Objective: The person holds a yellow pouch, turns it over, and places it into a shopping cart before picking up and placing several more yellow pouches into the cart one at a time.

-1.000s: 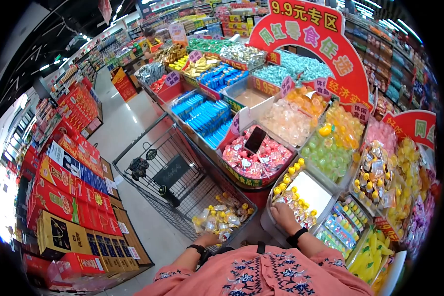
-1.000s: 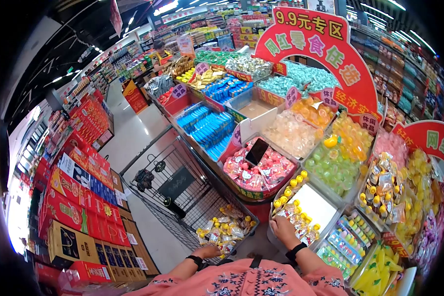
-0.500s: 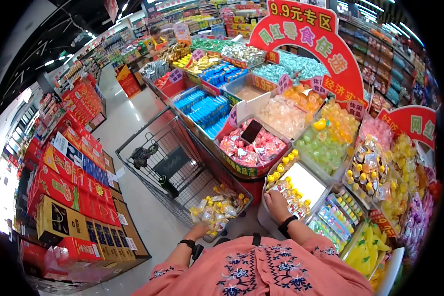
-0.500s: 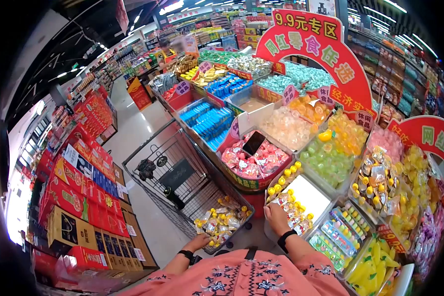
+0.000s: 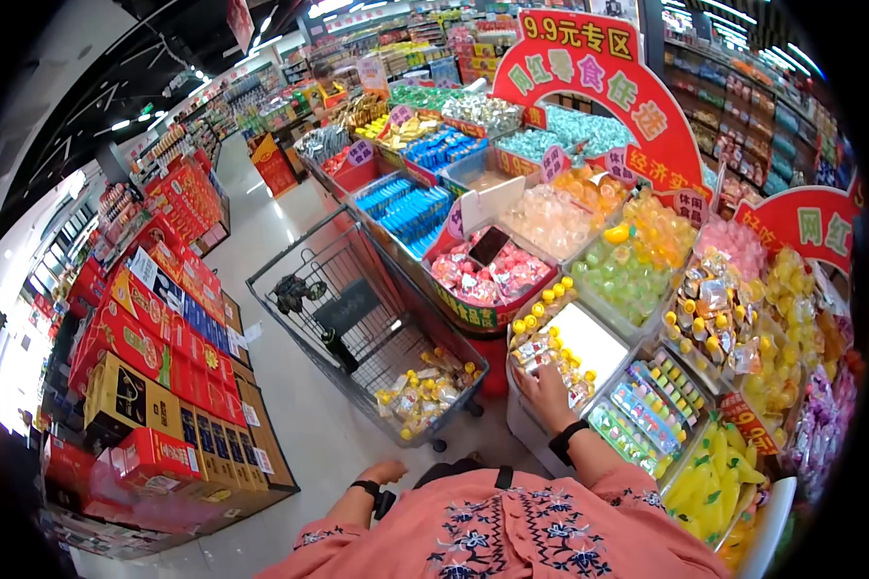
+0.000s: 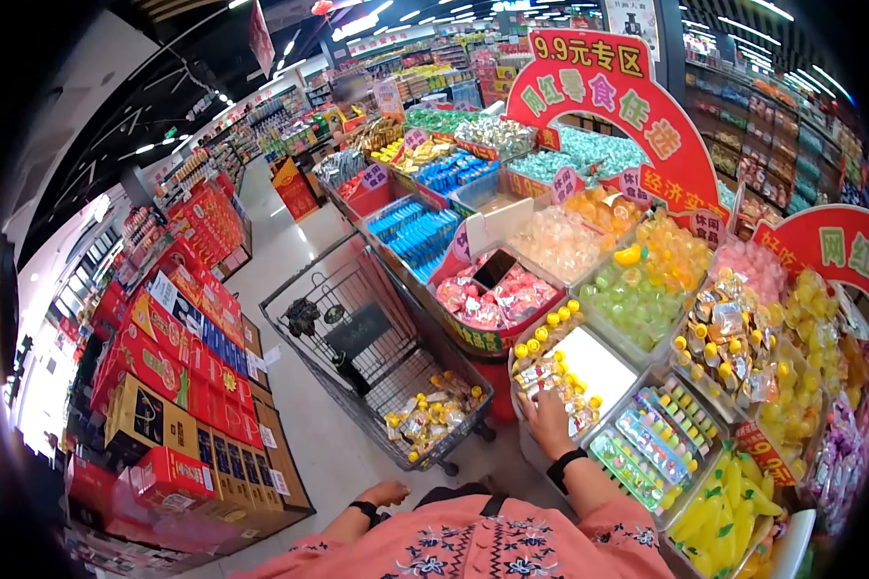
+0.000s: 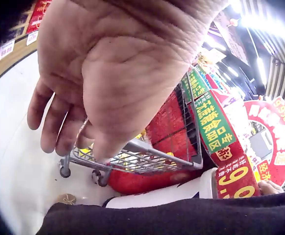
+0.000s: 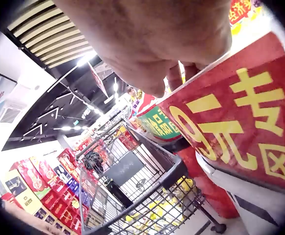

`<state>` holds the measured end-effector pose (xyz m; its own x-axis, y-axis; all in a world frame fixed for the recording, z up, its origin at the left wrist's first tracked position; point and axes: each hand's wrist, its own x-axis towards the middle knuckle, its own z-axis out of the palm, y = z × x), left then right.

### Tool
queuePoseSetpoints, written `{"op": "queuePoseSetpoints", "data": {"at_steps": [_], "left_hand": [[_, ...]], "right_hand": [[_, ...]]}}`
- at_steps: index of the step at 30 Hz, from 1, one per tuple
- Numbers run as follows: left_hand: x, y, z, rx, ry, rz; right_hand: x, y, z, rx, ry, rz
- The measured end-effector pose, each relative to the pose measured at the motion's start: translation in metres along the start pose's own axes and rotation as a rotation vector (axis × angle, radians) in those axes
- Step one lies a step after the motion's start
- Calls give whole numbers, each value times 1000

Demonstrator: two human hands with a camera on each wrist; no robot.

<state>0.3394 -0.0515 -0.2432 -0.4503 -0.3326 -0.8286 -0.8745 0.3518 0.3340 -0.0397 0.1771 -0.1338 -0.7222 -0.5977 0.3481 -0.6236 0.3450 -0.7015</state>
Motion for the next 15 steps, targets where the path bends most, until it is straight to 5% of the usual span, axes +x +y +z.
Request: {"op": "queuePoseSetpoints", "data": {"at_steps": [7, 15], "left_hand": [[4, 2, 4, 12, 205, 302], [-52, 6, 38, -65, 270, 298]], "right_hand": [[-31, 7, -18, -153, 47, -92], [-35, 10, -17, -120, -23, -20]]}}
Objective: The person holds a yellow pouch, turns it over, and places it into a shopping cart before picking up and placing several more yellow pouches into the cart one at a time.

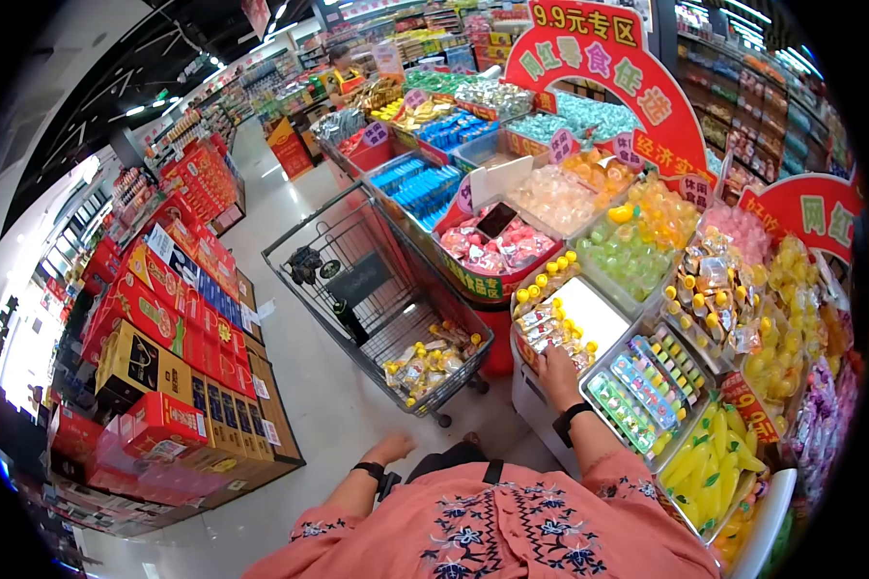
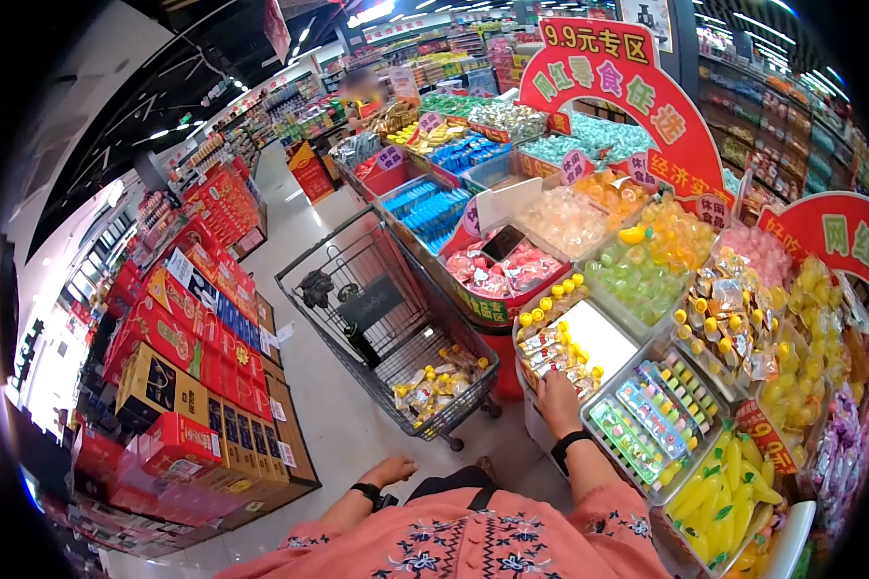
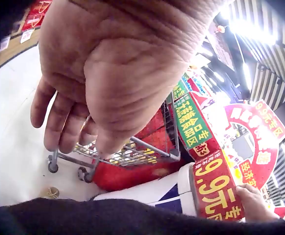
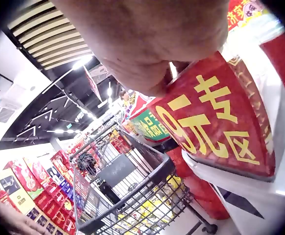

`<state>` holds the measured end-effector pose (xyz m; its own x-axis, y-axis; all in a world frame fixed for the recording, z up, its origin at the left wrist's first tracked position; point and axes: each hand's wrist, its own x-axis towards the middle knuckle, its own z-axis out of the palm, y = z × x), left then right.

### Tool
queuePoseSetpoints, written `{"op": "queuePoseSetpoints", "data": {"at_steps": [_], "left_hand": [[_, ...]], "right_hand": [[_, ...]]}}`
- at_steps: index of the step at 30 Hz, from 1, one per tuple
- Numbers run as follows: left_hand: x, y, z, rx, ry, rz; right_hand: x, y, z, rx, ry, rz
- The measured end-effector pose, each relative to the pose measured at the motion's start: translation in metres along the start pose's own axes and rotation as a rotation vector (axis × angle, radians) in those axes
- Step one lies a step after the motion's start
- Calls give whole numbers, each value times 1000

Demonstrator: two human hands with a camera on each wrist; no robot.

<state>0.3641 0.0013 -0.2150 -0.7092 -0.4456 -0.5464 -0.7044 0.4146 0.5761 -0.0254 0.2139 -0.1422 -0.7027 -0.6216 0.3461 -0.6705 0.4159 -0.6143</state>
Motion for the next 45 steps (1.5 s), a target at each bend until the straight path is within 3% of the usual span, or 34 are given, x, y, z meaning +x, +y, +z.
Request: {"op": "queuePoseSetpoints", "data": {"at_steps": [2, 5, 9, 12, 16, 18, 20, 23, 26, 29, 33, 36, 45], "left_hand": [[-15, -6, 2, -2, -16, -28], [-22, -5, -17, -57, -174, -331], [18, 5, -79, -41, -11, -122], [30, 43, -104, -220, 247, 14], [47, 56, -108, -104, 170, 140], [52, 42, -103, 103, 45, 258], [49, 37, -98, 5, -56, 61], [72, -22, -86, 19, -141, 23], [67, -52, -92, 133, -138, -26], [47, -54, -108, 87, -162, -139], [59, -95, -111, -49, -226, -265], [58, -102, -115, -108, -135, -196], [75, -125, -131, -85, -193, -201]], "right_hand": [[2, 2, 1, 19, -6, 7], [3, 1, -2, 65, -23, 28], [4, 0, -2, 50, 14, 10], [4, -6, -4, 35, 40, 73], [5, -4, -1, 37, 20, 189], [7, -4, 1, -2, 16, 232], [9, -8, -1, -36, 1, 258], [10, -19, -1, -107, 14, 281], [11, -12, 7, -180, 29, 287], [12, -8, 12, -243, 42, 301], [12, 0, 18, -286, 44, 329], [13, 1, 20, -269, 64, 347], [17, -5, 21, -315, 125, 392]]}}
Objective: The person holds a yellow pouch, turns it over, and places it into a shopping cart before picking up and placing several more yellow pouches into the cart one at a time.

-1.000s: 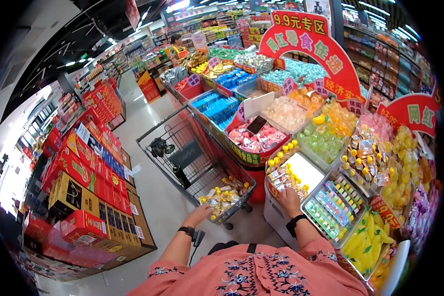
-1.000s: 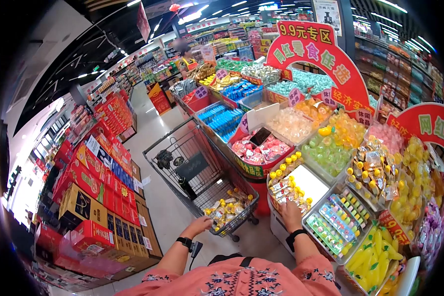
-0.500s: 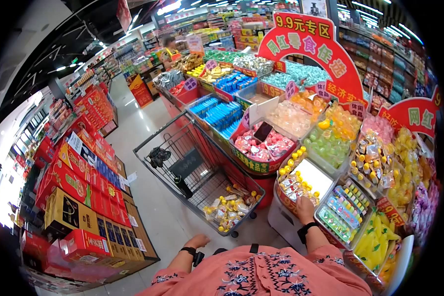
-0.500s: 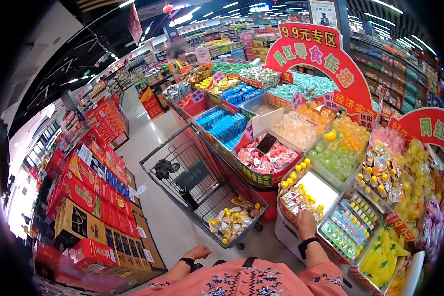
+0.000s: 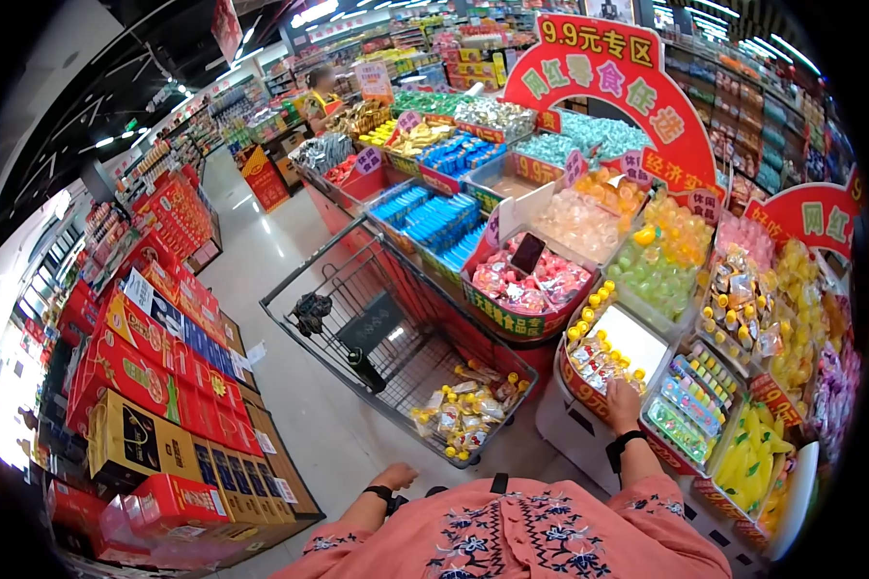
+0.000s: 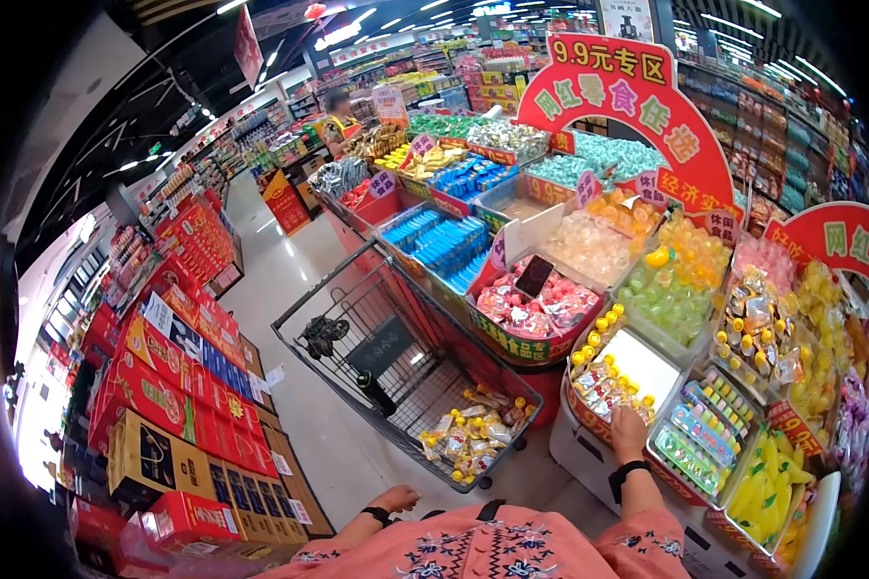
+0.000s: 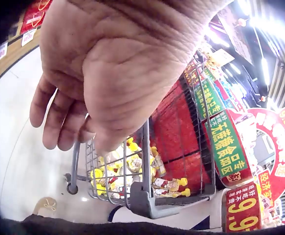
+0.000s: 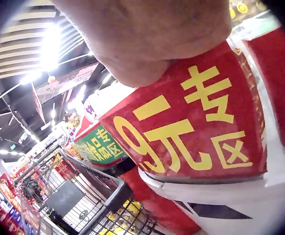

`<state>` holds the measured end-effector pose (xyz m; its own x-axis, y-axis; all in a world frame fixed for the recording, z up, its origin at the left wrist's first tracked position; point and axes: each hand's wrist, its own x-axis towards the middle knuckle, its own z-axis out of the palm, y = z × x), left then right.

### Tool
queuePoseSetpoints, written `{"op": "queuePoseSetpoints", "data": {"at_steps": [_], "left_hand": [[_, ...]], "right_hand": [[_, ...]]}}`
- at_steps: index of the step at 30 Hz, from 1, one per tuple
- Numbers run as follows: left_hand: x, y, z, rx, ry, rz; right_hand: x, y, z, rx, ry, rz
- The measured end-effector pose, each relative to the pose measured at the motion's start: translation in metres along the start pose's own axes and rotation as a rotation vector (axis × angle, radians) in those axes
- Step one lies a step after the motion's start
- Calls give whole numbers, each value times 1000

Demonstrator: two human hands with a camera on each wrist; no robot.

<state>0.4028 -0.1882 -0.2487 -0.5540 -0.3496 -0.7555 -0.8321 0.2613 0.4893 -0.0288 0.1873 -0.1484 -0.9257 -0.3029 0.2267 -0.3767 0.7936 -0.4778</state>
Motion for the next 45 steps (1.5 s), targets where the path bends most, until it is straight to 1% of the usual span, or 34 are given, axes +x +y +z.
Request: {"op": "queuePoseSetpoints", "data": {"at_steps": [3, 5, 9, 12, 15, 16, 17, 19, 21, 22, 24, 27, 30, 33, 36, 37, 39, 42, 45], "left_hand": [[2, -11, -6, 6, -8, -3], [2, -18, -9, 4, -16, -54], [1, -36, -13, -51, -45, -173], [-8, -44, -21, 182, -141, -95], [-21, -33, -24, -39, -90, -299], [-12, -46, -25, 158, -146, -131], [9, -74, -23, 351, -202, 39], [33, -108, -17, 655, -265, 348], [34, -109, -22, 889, -277, 625], [34, -108, -21, 540, -254, 354], [5, -68, -18, -159, -185, -182], [-5, -54, -24, -140, -155, -160], [-4, -45, -27, -144, -112, -212], [8, -58, -35, 66, -185, -1], [22, -60, -35, 93, -150, -13], [25, -61, -34, 56, -154, -43], [21, -42, -37, -21, -160, -100], [20, -29, -33, -162, -137, -164], [21, -23, -30, -92, -165, -130]], "right_hand": [[0, 0, 2, -25, 9, 8], [1, 0, 2, -45, 30, -22], [-2, -5, -2, -50, 39, -7], [-2, -7, -3, -33, 37, 6], [0, -4, 0, -84, 20, 35], [-1, -3, 1, -85, 32, 29], [0, -2, 3, -86, 43, 22], [0, -1, 5, -80, 68, 14], [-1, -3, 4, -85, 80, 11], [-1, -4, 3, -87, 88, 11], [-1, -4, 2, -93, 67, 30], [0, -3, 3, -79, 56, 29], [-3, -5, -3, -30, 53, 15], [-3, -11, -6, -19, 51, 17], [-3, -9, -5, -25, 41, 13], [-3, -8, -4, -19, 40, 11], [-3, -9, -5, -18, 33, 13], [-2, -12, -8, -31, -30, 69], [-1, -11, -6, -37, 5, 49]]}}
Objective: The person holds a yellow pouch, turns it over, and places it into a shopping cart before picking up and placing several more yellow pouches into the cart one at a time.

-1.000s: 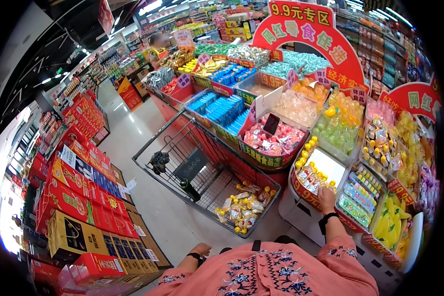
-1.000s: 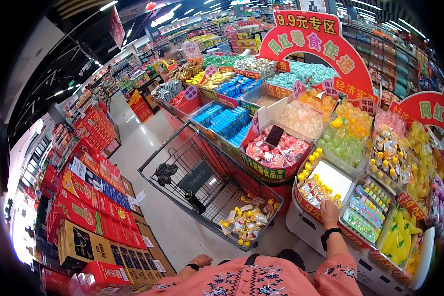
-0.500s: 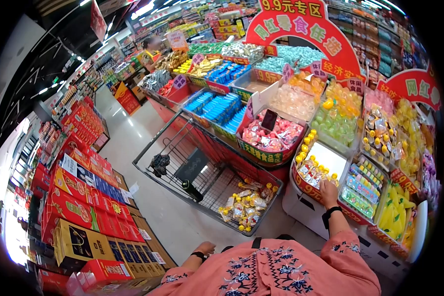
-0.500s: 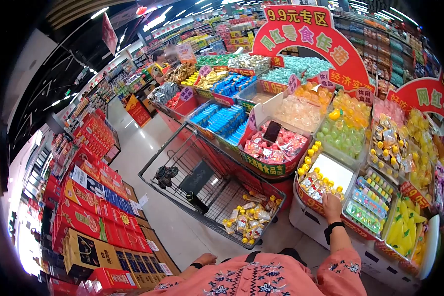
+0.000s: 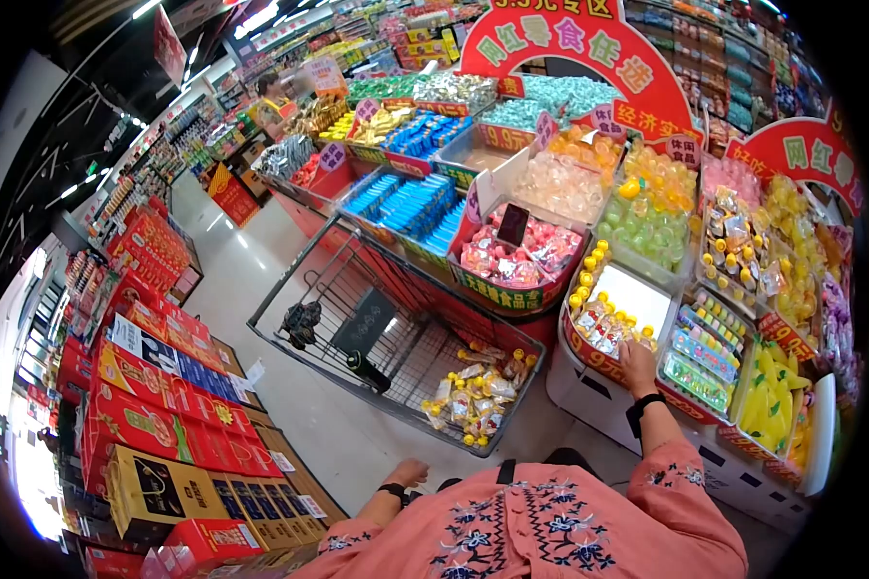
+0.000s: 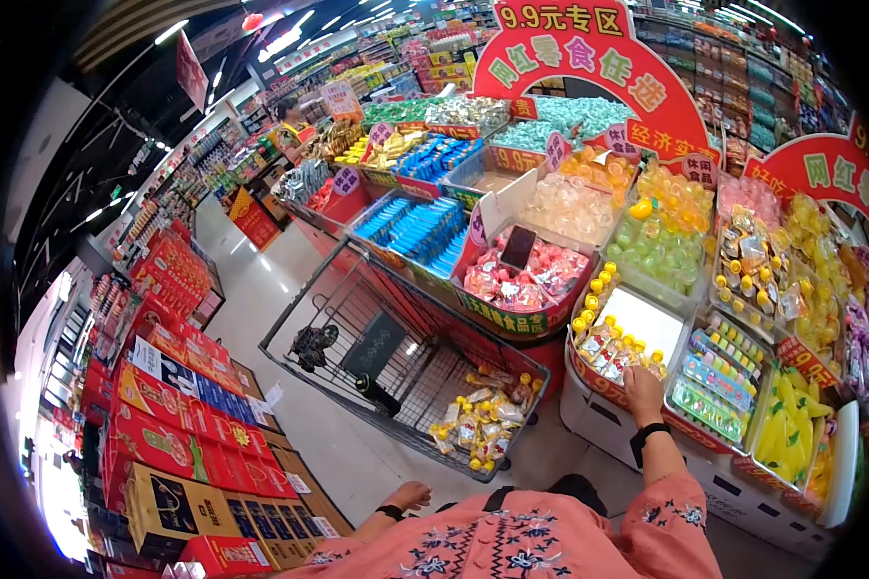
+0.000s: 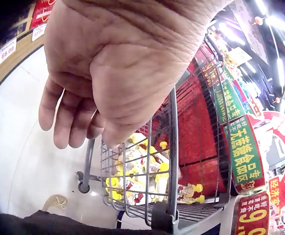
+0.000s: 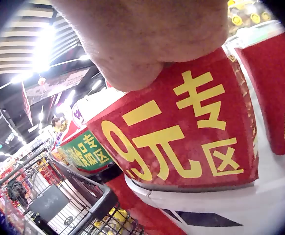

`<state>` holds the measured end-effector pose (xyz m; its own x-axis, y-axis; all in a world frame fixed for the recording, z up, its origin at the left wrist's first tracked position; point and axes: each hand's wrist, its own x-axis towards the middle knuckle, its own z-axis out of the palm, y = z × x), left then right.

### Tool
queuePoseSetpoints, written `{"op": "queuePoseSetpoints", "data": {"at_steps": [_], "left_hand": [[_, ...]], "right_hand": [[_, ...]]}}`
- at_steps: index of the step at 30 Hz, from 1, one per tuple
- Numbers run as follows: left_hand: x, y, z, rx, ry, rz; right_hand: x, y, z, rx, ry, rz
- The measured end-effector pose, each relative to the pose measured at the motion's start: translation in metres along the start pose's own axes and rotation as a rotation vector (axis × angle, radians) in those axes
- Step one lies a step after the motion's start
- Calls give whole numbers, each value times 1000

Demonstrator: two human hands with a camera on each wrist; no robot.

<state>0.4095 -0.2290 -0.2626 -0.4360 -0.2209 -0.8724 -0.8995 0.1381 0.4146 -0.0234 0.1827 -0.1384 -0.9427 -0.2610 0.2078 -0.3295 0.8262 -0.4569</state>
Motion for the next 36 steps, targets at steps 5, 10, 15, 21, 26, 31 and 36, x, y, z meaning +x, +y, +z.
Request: {"op": "queuePoseSetpoints", "data": {"at_steps": [5, 10, 15, 21, 26, 31, 36], "left_hand": [[4, 1, 7, -127, 82, 4], [-10, 15, 13, -172, 106, -8], [-13, 30, 24, -198, 118, 21], [-18, 61, 41, -298, 171, 84], [-11, 87, 67, -311, 239, 178], [-12, 125, 92, -202, 260, 223], [8, 151, 96, 269, 326, 603]], "right_hand": [[2, 1, 3, 11, -4, 15], [1, 5, 0, 46, -69, 23], [2, 10, -2, 137, -88, -13], [5, 22, -1, 243, -167, -37], [7, 27, -4, 361, -228, -83], [11, 34, -2, 563, -250, -107], [14, 27, -29, 662, -335, -126]]}}
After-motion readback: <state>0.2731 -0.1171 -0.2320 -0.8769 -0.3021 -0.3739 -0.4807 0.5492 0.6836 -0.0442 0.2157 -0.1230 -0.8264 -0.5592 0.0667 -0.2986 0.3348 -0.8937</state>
